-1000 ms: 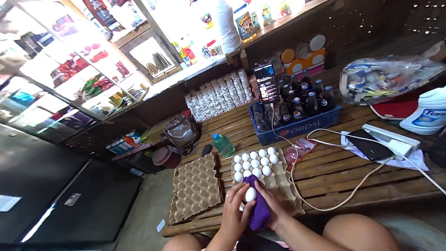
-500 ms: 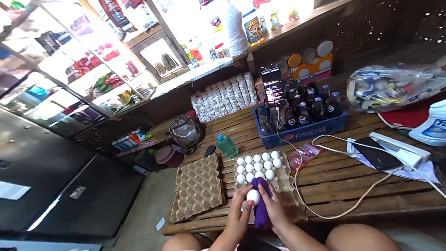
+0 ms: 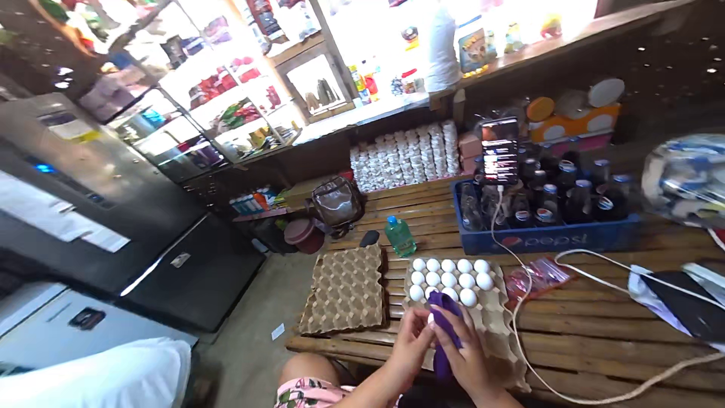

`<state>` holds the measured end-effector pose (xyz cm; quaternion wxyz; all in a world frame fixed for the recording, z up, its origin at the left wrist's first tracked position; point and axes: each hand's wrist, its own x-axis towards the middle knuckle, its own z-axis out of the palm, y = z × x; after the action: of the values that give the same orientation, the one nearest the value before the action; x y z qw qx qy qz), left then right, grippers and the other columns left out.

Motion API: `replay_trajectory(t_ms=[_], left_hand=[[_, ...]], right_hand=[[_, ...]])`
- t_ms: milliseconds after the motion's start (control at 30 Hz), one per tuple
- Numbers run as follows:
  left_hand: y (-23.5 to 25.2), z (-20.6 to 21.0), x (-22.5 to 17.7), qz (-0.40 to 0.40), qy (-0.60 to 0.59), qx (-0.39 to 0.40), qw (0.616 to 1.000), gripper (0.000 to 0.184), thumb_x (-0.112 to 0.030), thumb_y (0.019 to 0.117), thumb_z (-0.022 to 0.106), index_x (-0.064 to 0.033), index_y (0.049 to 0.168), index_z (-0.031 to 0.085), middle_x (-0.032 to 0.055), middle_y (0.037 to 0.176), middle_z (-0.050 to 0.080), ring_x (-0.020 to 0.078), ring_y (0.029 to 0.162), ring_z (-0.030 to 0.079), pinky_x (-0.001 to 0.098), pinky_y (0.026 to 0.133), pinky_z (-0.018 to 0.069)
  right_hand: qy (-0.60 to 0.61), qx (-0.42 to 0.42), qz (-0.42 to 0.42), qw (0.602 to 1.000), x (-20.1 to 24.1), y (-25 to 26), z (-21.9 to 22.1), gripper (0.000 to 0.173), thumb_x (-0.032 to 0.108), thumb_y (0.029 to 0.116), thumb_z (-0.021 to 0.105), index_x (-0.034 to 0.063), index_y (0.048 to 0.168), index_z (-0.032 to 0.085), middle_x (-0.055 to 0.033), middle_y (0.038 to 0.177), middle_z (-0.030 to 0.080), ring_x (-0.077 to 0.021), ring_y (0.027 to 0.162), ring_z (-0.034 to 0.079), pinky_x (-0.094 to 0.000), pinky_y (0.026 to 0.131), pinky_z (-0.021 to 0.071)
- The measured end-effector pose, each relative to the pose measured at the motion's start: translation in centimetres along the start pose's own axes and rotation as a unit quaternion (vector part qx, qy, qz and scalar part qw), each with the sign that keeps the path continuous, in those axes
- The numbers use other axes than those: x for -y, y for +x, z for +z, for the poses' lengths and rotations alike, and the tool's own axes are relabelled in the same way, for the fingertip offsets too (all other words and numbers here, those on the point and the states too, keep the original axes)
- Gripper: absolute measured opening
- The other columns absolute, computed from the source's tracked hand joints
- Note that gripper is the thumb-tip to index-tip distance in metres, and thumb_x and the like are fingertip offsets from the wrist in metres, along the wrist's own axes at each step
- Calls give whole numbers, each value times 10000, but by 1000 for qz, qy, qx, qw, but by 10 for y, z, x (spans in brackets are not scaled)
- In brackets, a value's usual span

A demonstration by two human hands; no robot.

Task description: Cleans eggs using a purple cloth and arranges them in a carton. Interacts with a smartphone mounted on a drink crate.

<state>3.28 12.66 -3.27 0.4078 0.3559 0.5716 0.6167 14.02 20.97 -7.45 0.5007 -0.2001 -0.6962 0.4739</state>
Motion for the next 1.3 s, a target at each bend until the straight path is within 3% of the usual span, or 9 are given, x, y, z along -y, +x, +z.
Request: replay_trajectory(t_ms=[200, 300, 433, 567, 700, 833, 967, 1100, 1300], left_hand=[[-3, -1, 2, 35, 10, 57, 998, 332, -173, 1027, 553, 24, 1283, 478, 41, 1062, 641, 84, 908, 647, 295, 820, 561], [-3, -1, -1, 29, 11, 29, 999, 335, -156, 1037, 536, 41, 1303, 478, 65, 1102, 635, 90, 937, 650, 300, 849, 564], [-1, -4, -4, -16, -15, -24, 999, 289, -161, 1040, 512, 12, 1270, 483, 41, 1046, 637, 73, 900, 643, 282, 810, 557], [-3, -6, -3, -52, -44, -10, 998, 284, -156, 1041, 501, -5, 1277, 459, 35, 1048, 632, 77, 889, 644, 288, 796, 554], [-6, -6, -6, -38, -22, 31, 999, 309, -140, 1028, 531, 13, 1290, 470, 25, 1044, 633, 66, 896, 636, 279, 817, 545], [-7, -7, -3, -9, 22, 77, 997, 374, -184, 1012, 582, 30, 1311, 509, 44, 1067, 645, 59, 898, 623, 258, 808, 526], [-7, -2, -6, -49, 16, 9, 999, 400, -212, 1046, 528, 11, 1365, 438, 47, 952, 631, 94, 779, 632, 302, 714, 551], [-4, -3, -5, -51, -33, -22, 998, 306, -203, 1056, 513, -5, 1285, 467, 27, 953, 634, 86, 807, 643, 311, 761, 563], [-10, -4, -6, -6, 15, 49, 999, 454, -145, 999, 587, 40, 1396, 465, 89, 1167, 627, 96, 947, 637, 296, 836, 544]], right_hand=[[198, -25, 306, 931, 33, 12, -11, 490, 252, 1081, 388, -42, 1472, 417, -142, 1374, 573, -54, 1194, 591, -267, 1043, 485], [127, 19, 158, 979, 20, 2, -9, 463, 169, 1066, 371, -118, 1418, 459, -217, 1418, 537, -122, 1327, 517, -289, 1147, 399], [-51, 97, -14, 994, 14, -3, -6, 445, 261, 1023, 496, -23, 1340, 627, -422, 1403, 449, -536, 1336, 435, -604, 1134, 346], [-76, 98, -33, 992, 13, -4, -4, 402, 227, 1008, 537, -15, 1305, 659, -437, 1369, 468, -565, 1298, 456, -603, 1114, 365], [8, 56, 16, 998, 10, 2, -6, 421, 148, 998, 528, -127, 1311, 590, -397, 1340, 514, -414, 1287, 516, -472, 1112, 409], [208, -5, 194, 959, 8, 11, -8, 426, 72, 1016, 463, -98, 1395, 366, -138, 1261, 543, -35, 1121, 587, -239, 989, 506], [165, 16, 162, 973, 13, 3, -3, 360, 99, 1009, 504, -136, 1274, 442, -147, 1182, 559, -40, 1084, 591, -233, 967, 508], [52, 55, 48, 996, 6, -4, 1, 418, 176, 979, 559, -182, 1194, 544, -381, 1276, 511, -338, 1262, 500, -410, 1106, 395], [206, -12, 214, 955, 18, 8, -7, 322, 96, 1010, 493, -91, 1272, 483, -88, 1131, 607, -21, 1017, 627, -237, 928, 540]])
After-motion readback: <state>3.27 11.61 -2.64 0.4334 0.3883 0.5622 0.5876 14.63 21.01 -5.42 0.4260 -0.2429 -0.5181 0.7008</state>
